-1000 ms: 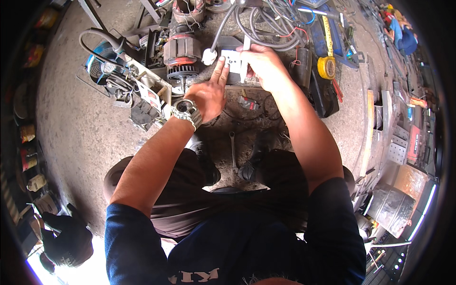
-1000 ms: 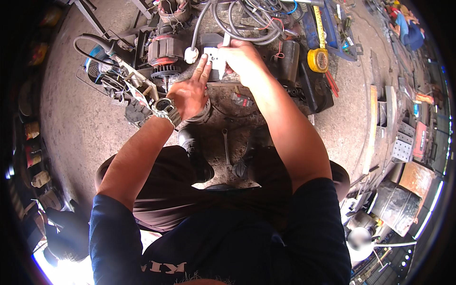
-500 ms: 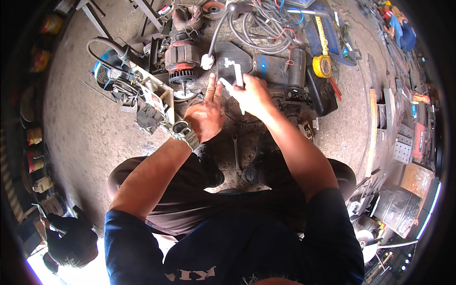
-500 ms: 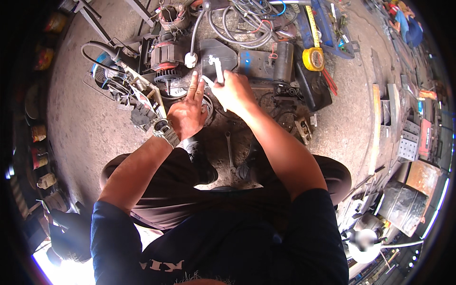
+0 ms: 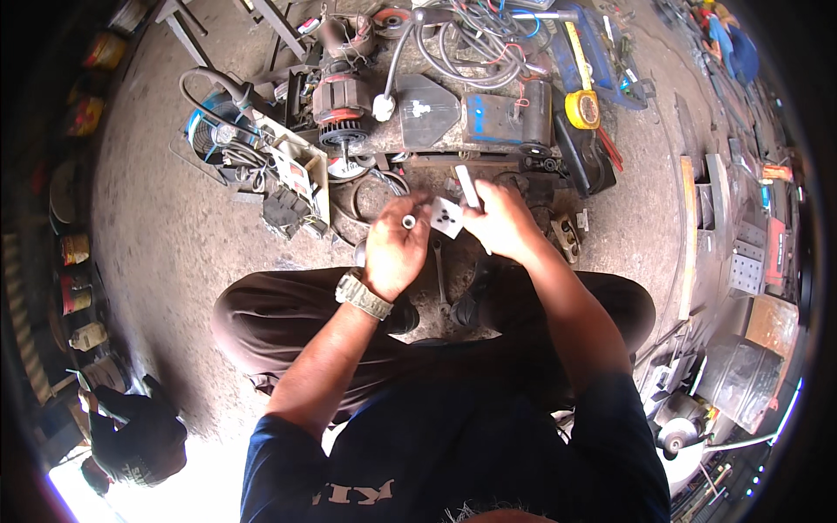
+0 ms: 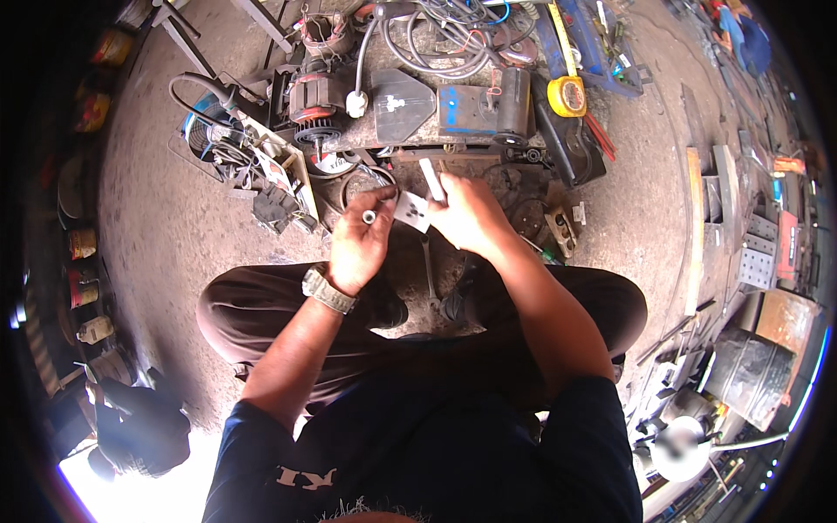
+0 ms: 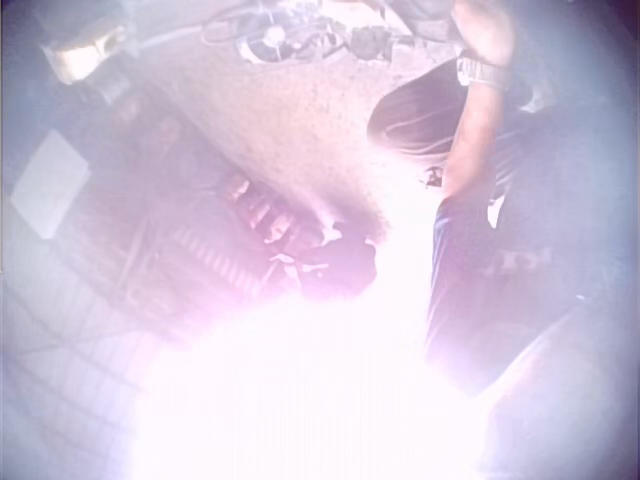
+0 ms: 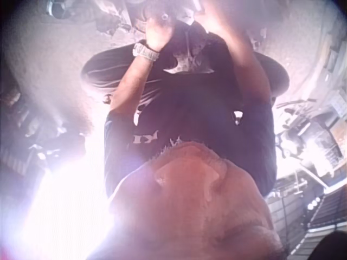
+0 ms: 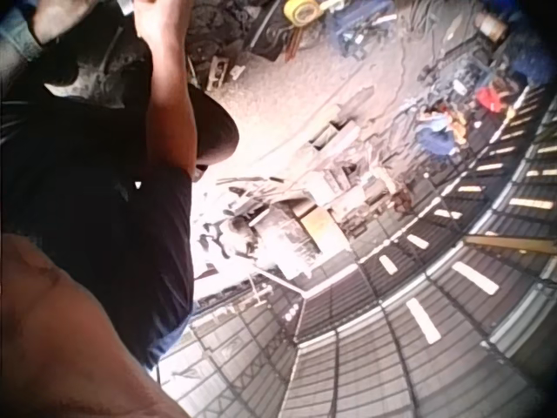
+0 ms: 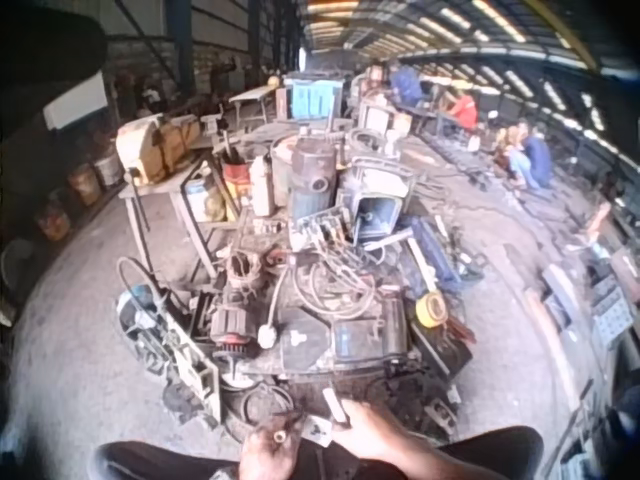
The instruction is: The person sits on the floor and works on a small white electrical component attached to a larger device. They use a marker to draw on the component, then use a small tool to scrape or clean the surface. The person repeatedly handles the component and the tool throughout the clip.
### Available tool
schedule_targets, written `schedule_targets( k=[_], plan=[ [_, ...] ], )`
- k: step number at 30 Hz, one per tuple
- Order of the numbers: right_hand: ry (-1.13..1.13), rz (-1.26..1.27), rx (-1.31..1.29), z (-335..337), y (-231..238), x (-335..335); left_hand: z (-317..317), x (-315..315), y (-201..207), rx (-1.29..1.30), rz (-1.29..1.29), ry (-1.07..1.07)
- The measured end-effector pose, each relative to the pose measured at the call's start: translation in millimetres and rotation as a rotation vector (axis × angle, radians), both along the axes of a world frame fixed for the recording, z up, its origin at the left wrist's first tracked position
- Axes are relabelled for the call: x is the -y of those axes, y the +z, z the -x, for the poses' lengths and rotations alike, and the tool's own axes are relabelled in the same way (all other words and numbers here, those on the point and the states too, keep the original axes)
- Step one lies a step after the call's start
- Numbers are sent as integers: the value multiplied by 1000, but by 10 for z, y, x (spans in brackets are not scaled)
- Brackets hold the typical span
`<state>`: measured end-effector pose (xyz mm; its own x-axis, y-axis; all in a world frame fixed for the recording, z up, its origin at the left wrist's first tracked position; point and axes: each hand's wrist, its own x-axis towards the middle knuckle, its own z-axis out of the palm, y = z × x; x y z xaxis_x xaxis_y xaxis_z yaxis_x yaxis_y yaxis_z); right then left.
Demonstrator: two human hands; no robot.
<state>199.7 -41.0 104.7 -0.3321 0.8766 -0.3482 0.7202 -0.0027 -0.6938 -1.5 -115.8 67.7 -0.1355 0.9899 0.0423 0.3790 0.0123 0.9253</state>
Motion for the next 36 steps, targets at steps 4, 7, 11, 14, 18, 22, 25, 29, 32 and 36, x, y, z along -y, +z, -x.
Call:
schedule_targets(
  k=[4, 7, 11, 14, 18, 22, 25, 29, 32, 36],
  plan=[
    [20, -126, 7, -185, -98, 238, -128, 125, -270, 133, 64, -101],
    [-19, -91, -63, -266, -344, 248, -184, 73, -382, 107, 151, -116],
    [1, -115, -53, -249, -565, 186, -198, -31, -459, 37, 182, -108],
    [-30, -75, -92, -226, -646, 126, -209, -114, -500, -18, 137, -106],
    [-49, -41, -91, -213, -724, 105, -229, -147, -604, -53, 84, -76],
    [-147, 45, -168, -196, -768, 93, -241, -192, -689, -23, 121, -50],
    [-172, 44, -179, -231, -835, 68, -237, -255, -698, -12, 131, -29],
    [-170, 31, -146, -228, -878, 13, -256, -297, -775, 33, 174, 7],
    [-198, 26, -156, -214, -912, -10, -252, -319, -825, 50, 204, 17],
    [-262, 80, -152, -169, -855, -50, -251, -344, -797, 33, 256, 29]
  ],
)
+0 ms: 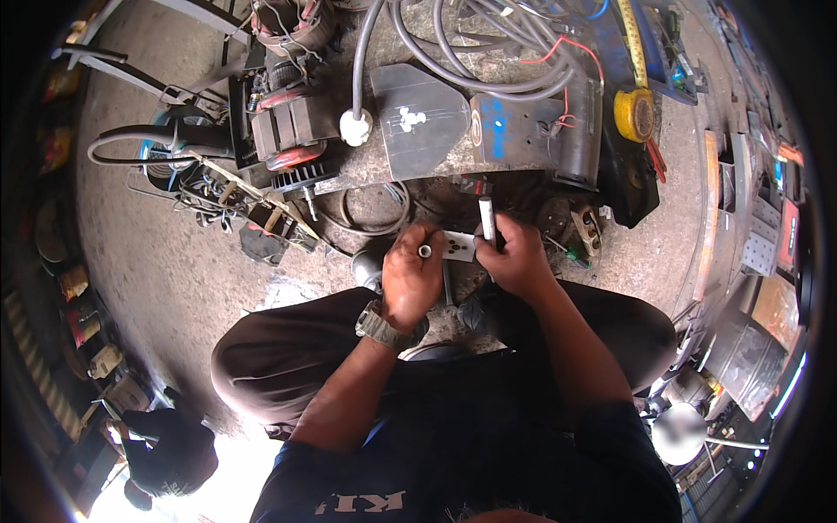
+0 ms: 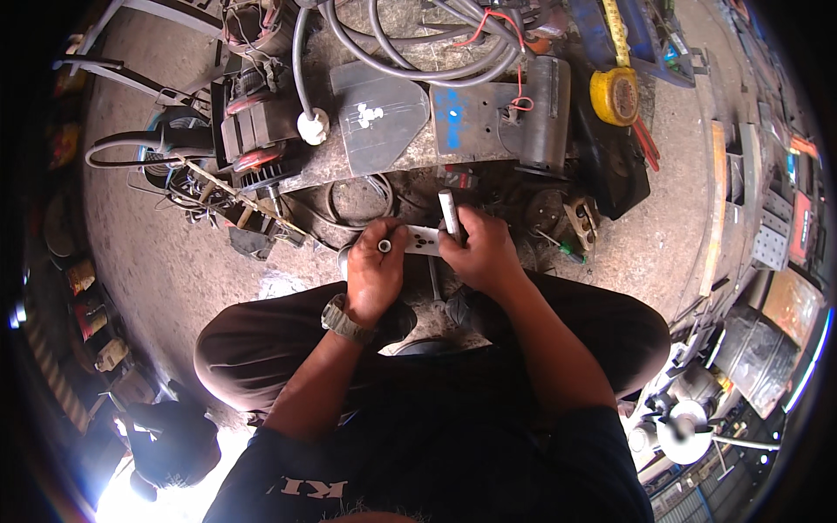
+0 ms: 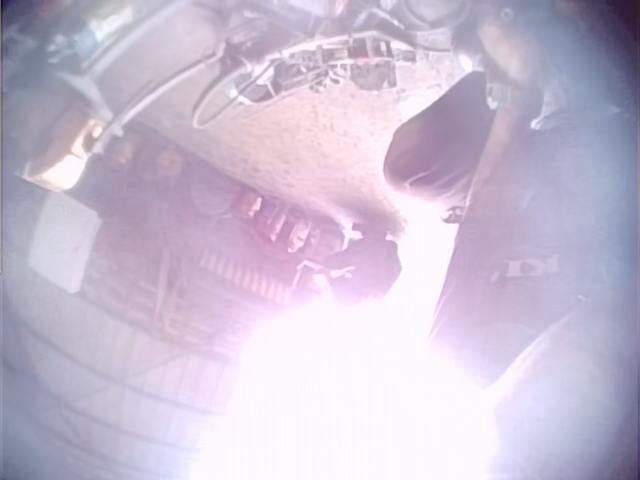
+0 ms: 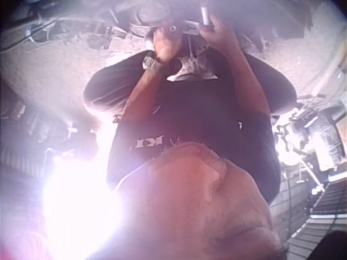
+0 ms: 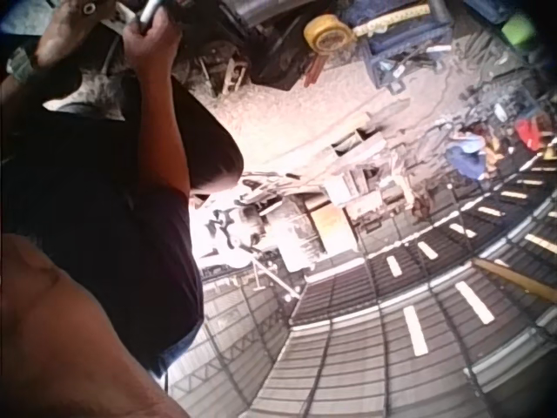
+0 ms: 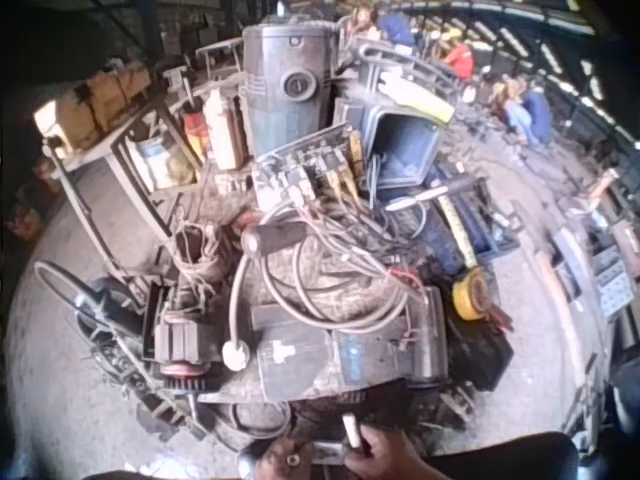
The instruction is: The person sits on the floor and works on a small white electrical component attached to a larger device. They use a marker to draw on the component, then use a small tool to scrape or clean the surface. The person repeatedly handles the component and the tool throughout the clip.
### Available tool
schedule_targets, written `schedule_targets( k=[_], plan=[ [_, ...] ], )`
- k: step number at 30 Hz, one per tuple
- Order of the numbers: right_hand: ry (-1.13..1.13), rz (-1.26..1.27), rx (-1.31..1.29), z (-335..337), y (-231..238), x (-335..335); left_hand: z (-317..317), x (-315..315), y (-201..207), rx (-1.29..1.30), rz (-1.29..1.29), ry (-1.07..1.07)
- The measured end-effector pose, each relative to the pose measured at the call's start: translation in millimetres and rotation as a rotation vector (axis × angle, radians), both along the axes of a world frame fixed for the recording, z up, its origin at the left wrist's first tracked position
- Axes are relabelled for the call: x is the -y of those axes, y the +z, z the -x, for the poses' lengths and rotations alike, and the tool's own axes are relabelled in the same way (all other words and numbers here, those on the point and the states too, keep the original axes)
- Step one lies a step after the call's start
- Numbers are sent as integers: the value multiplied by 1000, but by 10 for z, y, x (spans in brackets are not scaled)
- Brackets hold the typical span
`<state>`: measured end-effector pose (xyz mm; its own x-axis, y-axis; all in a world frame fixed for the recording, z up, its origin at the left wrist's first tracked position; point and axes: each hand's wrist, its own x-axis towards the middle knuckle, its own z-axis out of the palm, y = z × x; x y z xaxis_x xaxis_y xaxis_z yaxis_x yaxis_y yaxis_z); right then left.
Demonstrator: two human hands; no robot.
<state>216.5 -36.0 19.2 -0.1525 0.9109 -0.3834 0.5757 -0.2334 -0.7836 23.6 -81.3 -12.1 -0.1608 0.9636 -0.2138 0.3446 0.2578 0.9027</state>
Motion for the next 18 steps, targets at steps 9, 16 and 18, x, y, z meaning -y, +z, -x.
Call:
schedule_targets(
  k=[9, 16, 18],
  plan=[
    [-83, 3, -73, -10, -152, -17, -31, -53, 154, 6, 189, 51],
    [-136, 34, -111, -76, -146, -40, -34, -66, 180, 75, 236, -2],
    [-179, 120, -160, -61, -120, -31, -27, -62, 194, 111, 279, -18]
  ],
)
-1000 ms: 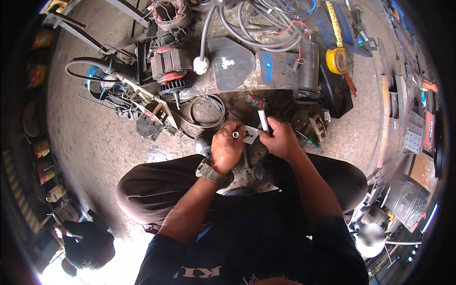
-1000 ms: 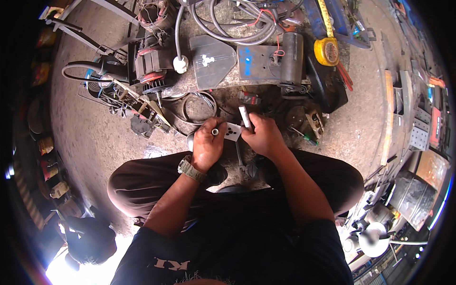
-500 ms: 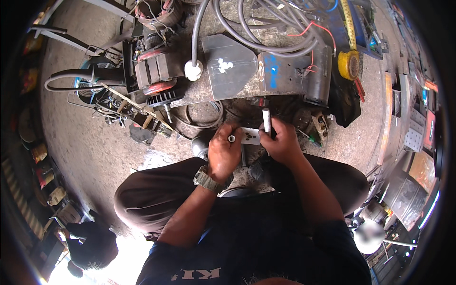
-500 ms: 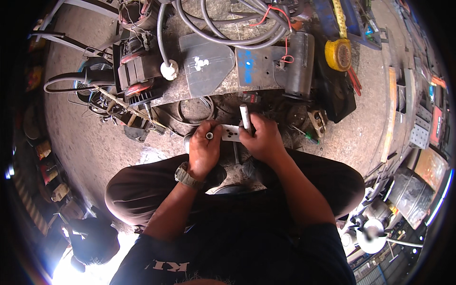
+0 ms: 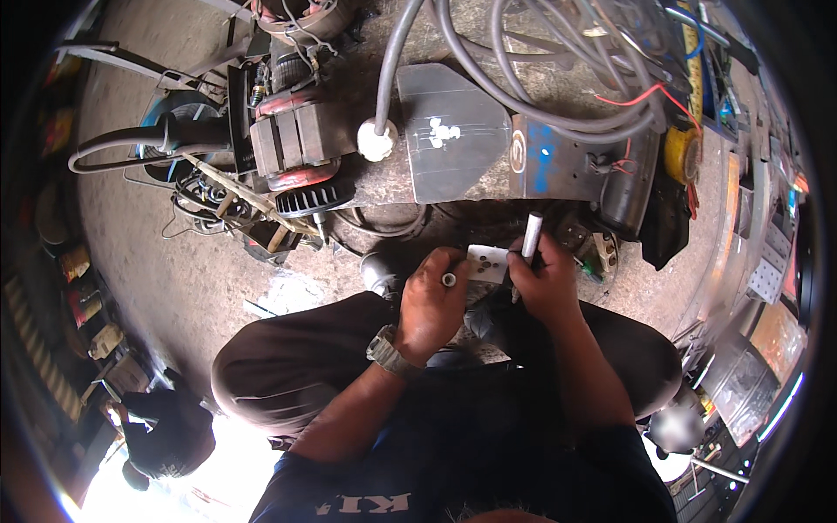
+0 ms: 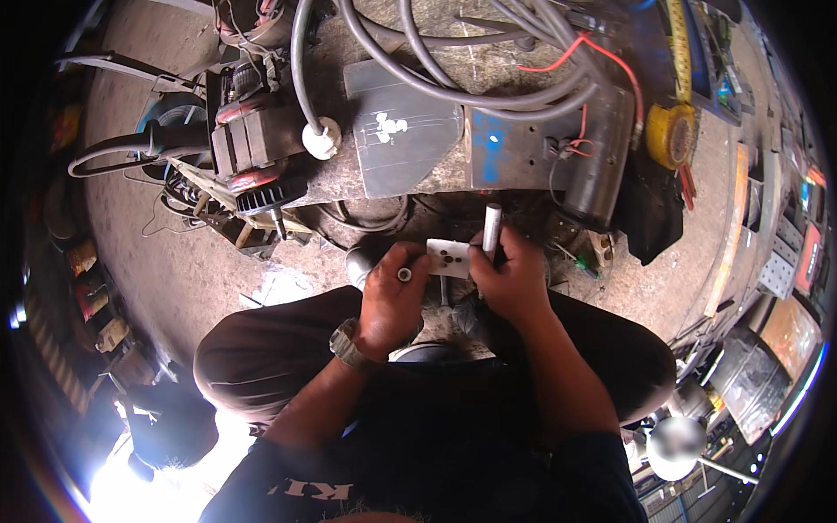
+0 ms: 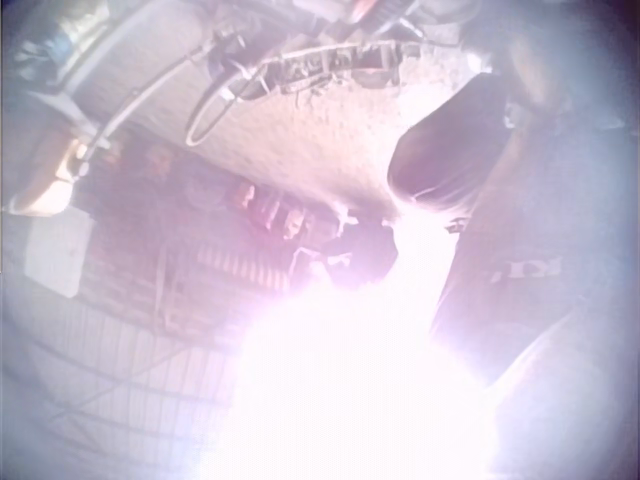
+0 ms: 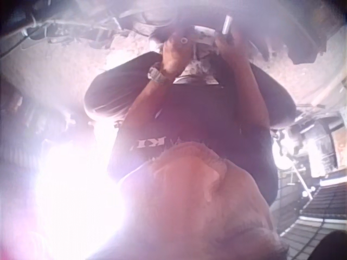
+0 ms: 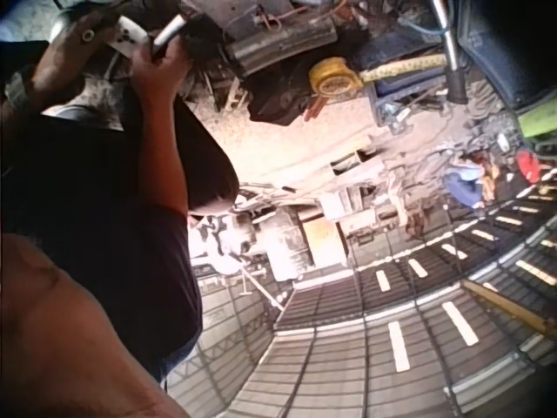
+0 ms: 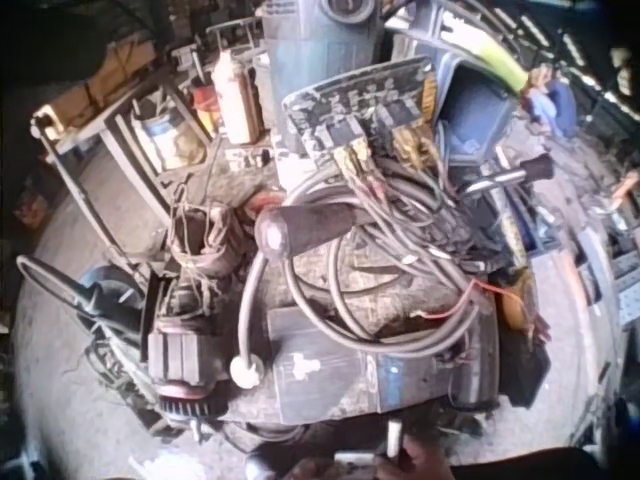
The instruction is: The person sits on the floor and works on a small white electrical component attached to a larger device. They use a marker to draw on the component, then use a small tool to scrape or clean the surface. The person repeatedly handles the component and the tool throughout the clip.
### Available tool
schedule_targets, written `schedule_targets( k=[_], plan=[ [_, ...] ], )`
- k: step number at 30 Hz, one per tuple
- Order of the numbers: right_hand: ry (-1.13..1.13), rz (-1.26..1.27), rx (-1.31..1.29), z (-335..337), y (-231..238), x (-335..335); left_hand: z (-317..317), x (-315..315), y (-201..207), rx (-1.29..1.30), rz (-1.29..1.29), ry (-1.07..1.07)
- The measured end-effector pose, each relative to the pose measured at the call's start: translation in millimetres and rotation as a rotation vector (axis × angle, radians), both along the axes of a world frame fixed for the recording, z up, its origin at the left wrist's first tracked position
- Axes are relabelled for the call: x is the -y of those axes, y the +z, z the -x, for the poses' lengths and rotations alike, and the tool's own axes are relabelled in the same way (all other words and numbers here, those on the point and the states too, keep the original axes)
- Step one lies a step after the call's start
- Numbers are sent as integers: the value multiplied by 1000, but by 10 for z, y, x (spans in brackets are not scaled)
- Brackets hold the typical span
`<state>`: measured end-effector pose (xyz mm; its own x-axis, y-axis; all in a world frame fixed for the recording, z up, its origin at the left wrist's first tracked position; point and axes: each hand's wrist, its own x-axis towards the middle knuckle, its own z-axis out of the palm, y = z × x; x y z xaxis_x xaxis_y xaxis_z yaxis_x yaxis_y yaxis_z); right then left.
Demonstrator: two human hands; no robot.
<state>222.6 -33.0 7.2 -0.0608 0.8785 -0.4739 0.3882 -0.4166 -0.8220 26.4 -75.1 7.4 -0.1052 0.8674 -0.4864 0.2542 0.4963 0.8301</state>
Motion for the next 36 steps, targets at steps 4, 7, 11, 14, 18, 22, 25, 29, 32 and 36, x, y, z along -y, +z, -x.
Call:
schedule_targets(
  k=[4, 7, 11, 14, 18, 22, 25, 29, 32, 36],
  plan=[
    [3, 58, 12, 9, 59, -48, 17, 2, 2, 21, -10, 5],
    [-28, 77, -44, 13, 42, -55, 20, -14, 39, 27, 26, 24],
    [-40, 98, -100, -7, -32, -44, 33, -21, 36, 40, 49, 53],
    [-53, 123, -126, 21, -7, -58, 37, -34, 39, 37, 47, 58],
    [-91, 161, -158, 32, -26, -47, 53, -34, 44, 47, 57, 54],
    [-69, 157, -139, 41, -6, -59, 52, -25, 31, 68, 74, 71],
    [-25, 134, -74, 27, 3, -74, 33, -8, 5, 68, 70, 77],
    [-52, 162, -93, 42, 5, -65, 42, 6, -20, 53, 30, 61],
    [-45, 149, -84, 34, -3, -54, 45, 11, -17, 45, 26, 55],
    [-65, 167, -96, 41, 11, -52, 38, -2, 5, 64, 47, 77]
  ],
)
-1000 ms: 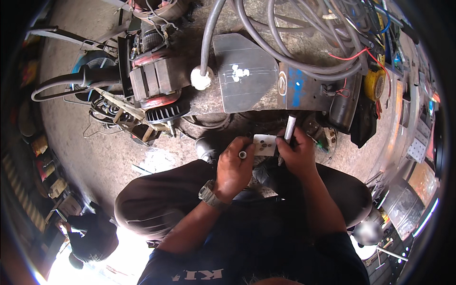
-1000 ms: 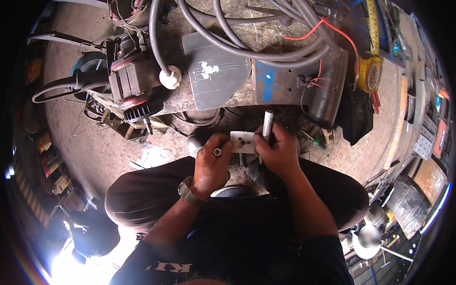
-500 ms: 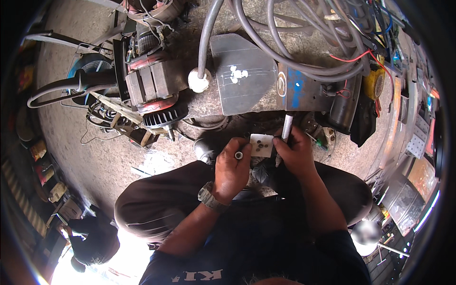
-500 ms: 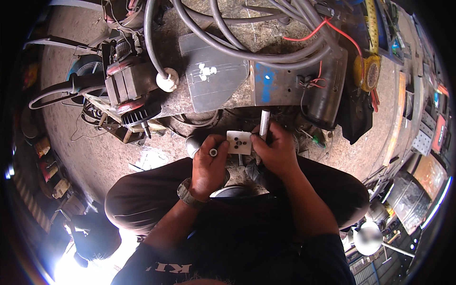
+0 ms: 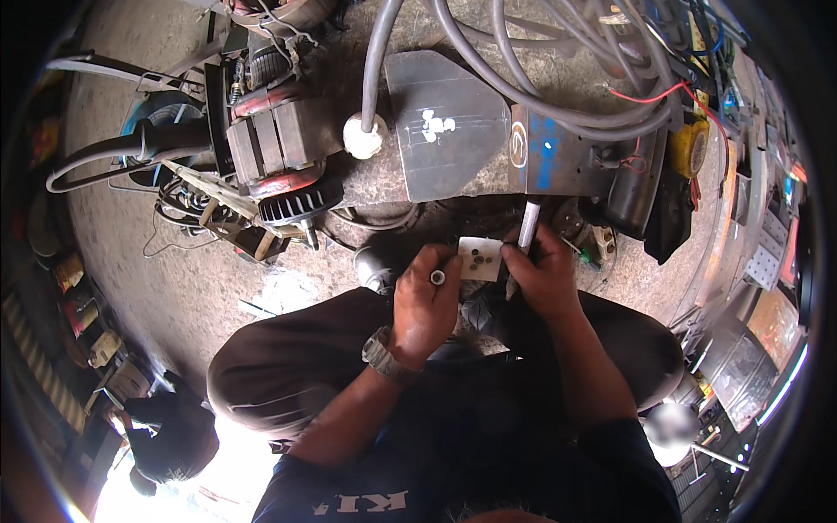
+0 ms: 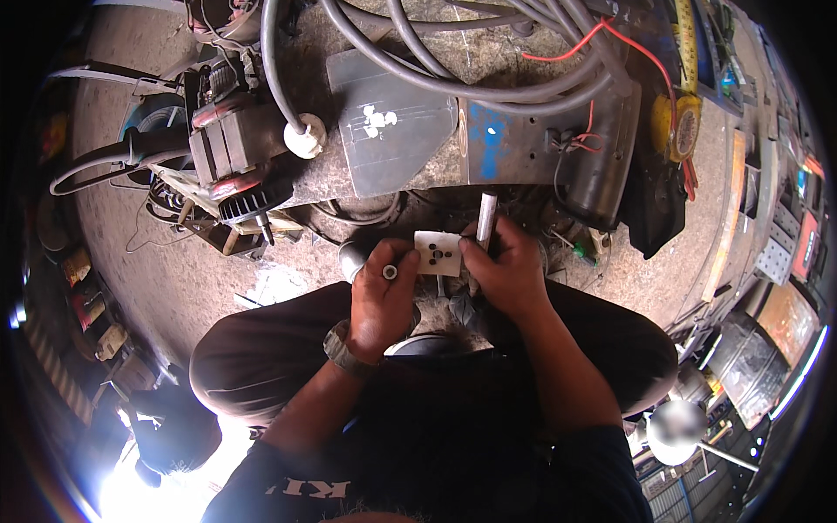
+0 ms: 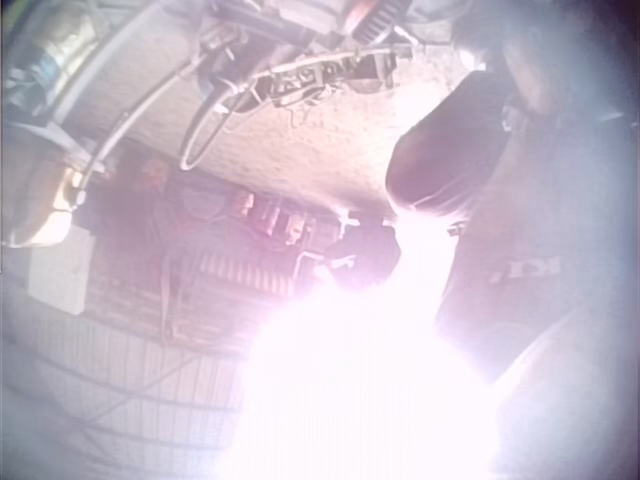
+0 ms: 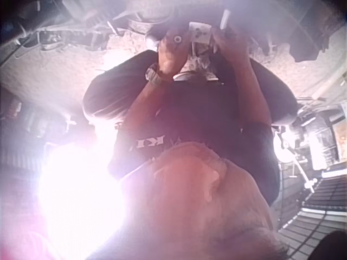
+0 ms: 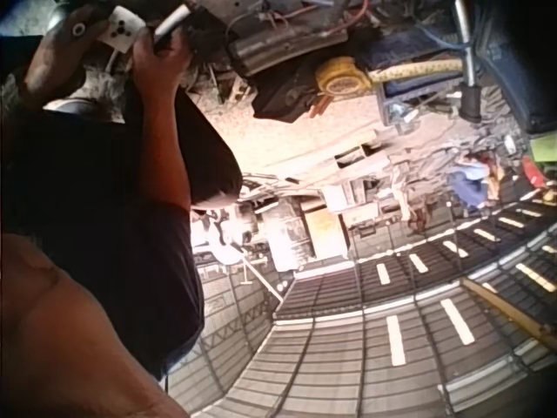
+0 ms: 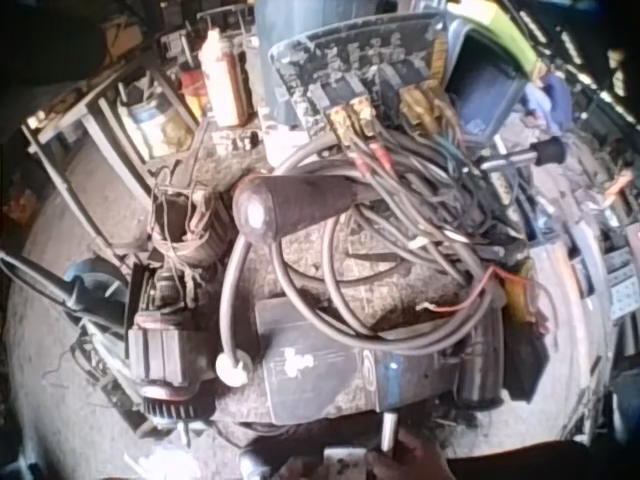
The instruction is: The person sits on the floor and works on a small white electrical component attached to a larger device. They use a marker to draw on the component, then use a small tool to scrape or clean the surface. The person repeatedly handles the component and the tool throughout the clip.
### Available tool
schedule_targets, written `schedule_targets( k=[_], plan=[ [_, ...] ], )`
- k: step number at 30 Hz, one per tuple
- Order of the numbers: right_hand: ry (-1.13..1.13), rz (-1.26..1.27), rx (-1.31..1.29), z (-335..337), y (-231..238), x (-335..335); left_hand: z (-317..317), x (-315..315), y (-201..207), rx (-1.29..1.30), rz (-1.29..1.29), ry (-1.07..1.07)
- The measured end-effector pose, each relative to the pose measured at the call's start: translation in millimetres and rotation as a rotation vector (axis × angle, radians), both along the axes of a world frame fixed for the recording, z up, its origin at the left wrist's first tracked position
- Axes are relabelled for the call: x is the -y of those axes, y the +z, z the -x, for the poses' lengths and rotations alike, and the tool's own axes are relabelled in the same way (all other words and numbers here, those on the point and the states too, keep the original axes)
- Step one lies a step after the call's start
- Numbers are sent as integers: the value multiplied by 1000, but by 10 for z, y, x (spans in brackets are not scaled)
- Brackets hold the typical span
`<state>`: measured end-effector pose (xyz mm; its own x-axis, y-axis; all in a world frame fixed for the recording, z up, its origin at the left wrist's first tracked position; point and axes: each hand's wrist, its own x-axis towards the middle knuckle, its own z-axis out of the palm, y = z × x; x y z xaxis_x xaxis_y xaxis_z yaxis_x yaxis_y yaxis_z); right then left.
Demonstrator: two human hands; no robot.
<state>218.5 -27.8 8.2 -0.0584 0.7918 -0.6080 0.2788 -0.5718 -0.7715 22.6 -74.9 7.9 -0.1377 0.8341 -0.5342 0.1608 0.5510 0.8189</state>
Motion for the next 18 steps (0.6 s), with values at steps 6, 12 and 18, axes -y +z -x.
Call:
schedule_targets(
  k=[6, 12, 18],
  plan=[
    [3, -47, -29, 8, 7, -3, -35, 42, -80, 28, -15, 73],
    [-74, -272, 35, 39, -54, 39, 22, 1, -23, 146, 68, 139],
    [-13, -141, -51, -26, -60, 69, 117, -40, -30, 231, 26, 229]
  ],
)
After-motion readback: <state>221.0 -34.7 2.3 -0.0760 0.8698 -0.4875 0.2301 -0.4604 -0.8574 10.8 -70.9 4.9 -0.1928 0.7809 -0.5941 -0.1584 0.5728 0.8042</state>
